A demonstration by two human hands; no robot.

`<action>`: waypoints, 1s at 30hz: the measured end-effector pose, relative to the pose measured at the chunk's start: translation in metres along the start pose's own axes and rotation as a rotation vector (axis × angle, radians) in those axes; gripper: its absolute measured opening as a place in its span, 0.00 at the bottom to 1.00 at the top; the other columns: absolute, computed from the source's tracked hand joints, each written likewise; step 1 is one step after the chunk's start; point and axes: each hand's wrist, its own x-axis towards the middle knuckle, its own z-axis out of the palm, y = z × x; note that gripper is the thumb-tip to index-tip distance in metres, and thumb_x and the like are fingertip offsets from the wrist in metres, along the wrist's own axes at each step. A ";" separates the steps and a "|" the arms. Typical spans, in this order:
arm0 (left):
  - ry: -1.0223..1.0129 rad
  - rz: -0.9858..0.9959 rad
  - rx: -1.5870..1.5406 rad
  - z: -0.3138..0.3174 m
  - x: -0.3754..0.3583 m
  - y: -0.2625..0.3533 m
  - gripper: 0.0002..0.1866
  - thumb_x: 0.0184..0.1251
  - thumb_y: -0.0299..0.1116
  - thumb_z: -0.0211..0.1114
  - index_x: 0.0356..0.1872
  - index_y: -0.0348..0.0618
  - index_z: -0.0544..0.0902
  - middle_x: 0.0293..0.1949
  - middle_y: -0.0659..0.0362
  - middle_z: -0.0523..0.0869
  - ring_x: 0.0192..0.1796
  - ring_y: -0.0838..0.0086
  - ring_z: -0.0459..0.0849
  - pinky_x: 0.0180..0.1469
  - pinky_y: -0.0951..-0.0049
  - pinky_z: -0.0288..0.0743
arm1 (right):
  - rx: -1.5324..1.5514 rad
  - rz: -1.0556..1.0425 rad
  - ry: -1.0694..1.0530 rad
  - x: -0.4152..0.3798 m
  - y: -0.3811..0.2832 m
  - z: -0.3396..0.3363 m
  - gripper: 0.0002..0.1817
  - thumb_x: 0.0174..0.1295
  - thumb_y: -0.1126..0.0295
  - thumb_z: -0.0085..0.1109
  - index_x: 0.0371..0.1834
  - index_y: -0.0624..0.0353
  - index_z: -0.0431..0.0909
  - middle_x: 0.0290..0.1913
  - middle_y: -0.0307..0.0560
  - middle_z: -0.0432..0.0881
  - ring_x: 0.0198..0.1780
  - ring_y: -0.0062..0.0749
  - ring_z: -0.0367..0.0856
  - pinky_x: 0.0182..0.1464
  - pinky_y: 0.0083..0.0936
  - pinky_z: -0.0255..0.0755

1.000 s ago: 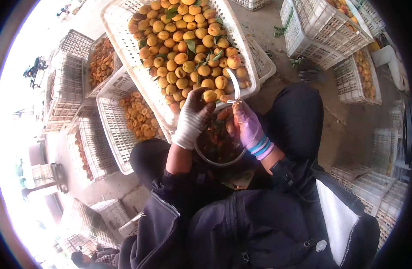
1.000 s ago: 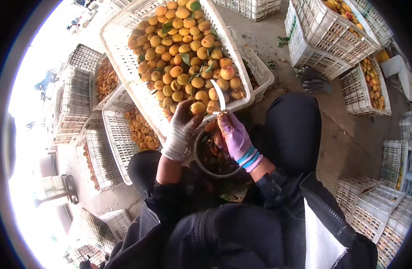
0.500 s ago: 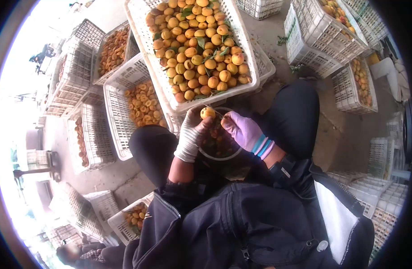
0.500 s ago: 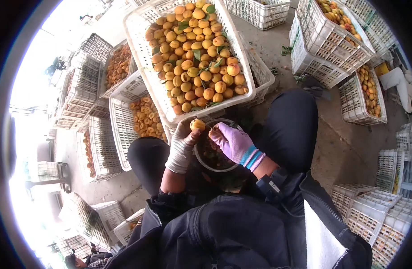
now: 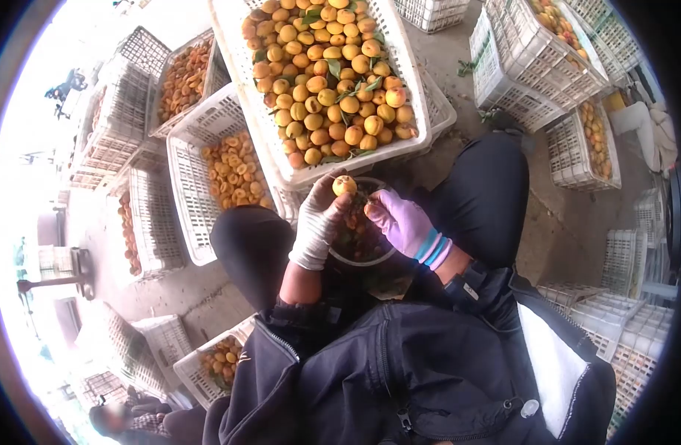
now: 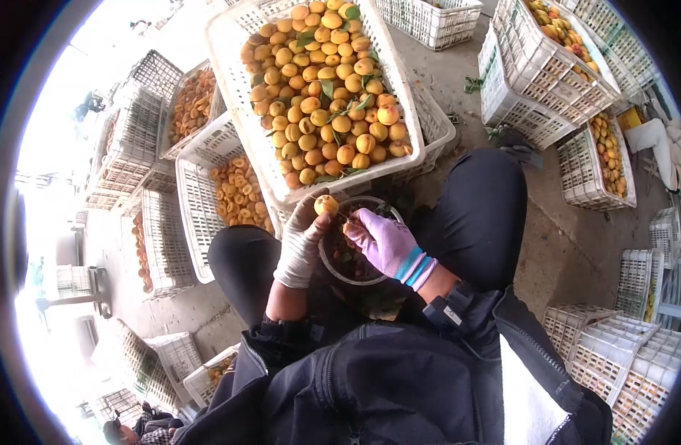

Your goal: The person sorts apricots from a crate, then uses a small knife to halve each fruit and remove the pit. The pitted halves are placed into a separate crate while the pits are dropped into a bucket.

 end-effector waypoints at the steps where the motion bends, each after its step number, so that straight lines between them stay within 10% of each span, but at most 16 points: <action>1: 0.001 -0.002 0.000 0.000 0.000 0.000 0.33 0.62 0.41 0.73 0.64 0.36 0.72 0.55 0.59 0.80 0.58 0.74 0.76 0.63 0.72 0.67 | 0.000 0.002 -0.001 0.001 -0.002 -0.001 0.21 0.72 0.50 0.49 0.47 0.59 0.75 0.33 0.52 0.85 0.37 0.48 0.85 0.39 0.37 0.76; 10: -0.028 0.019 0.084 0.003 -0.003 0.003 0.29 0.64 0.31 0.70 0.65 0.35 0.70 0.52 0.59 0.79 0.51 0.78 0.77 0.57 0.76 0.72 | -0.144 0.001 -0.061 0.003 -0.002 -0.004 0.17 0.71 0.53 0.51 0.43 0.57 0.74 0.32 0.54 0.84 0.38 0.51 0.84 0.38 0.41 0.76; 19: 0.067 -0.001 -0.062 0.005 -0.001 -0.023 0.26 0.74 0.49 0.58 0.63 0.42 0.69 0.46 0.60 0.81 0.40 0.79 0.79 0.36 0.83 0.73 | -0.254 0.046 -0.040 0.006 -0.006 0.002 0.18 0.70 0.51 0.50 0.42 0.56 0.74 0.32 0.61 0.82 0.37 0.62 0.81 0.38 0.52 0.75; 23: -0.024 0.004 -0.005 0.007 0.004 -0.026 0.30 0.68 0.45 0.67 0.65 0.43 0.67 0.52 0.59 0.77 0.50 0.76 0.76 0.54 0.74 0.72 | -0.356 0.114 -0.081 0.005 -0.003 0.000 0.12 0.65 0.61 0.53 0.46 0.56 0.72 0.33 0.61 0.83 0.40 0.59 0.82 0.41 0.51 0.75; 29: 0.022 0.111 0.047 0.009 0.003 -0.029 0.31 0.70 0.45 0.65 0.66 0.42 0.65 0.50 0.58 0.76 0.50 0.74 0.75 0.55 0.72 0.72 | -0.285 0.082 -0.049 0.008 -0.008 0.002 0.16 0.70 0.54 0.48 0.42 0.56 0.74 0.33 0.63 0.83 0.38 0.63 0.81 0.39 0.54 0.74; 30: 0.085 0.063 -0.035 0.010 0.003 -0.030 0.29 0.72 0.46 0.61 0.67 0.44 0.65 0.48 0.59 0.77 0.41 0.79 0.74 0.44 0.78 0.70 | -0.306 0.085 -0.045 0.009 -0.010 0.004 0.13 0.68 0.57 0.51 0.42 0.55 0.74 0.33 0.62 0.83 0.37 0.63 0.81 0.39 0.53 0.74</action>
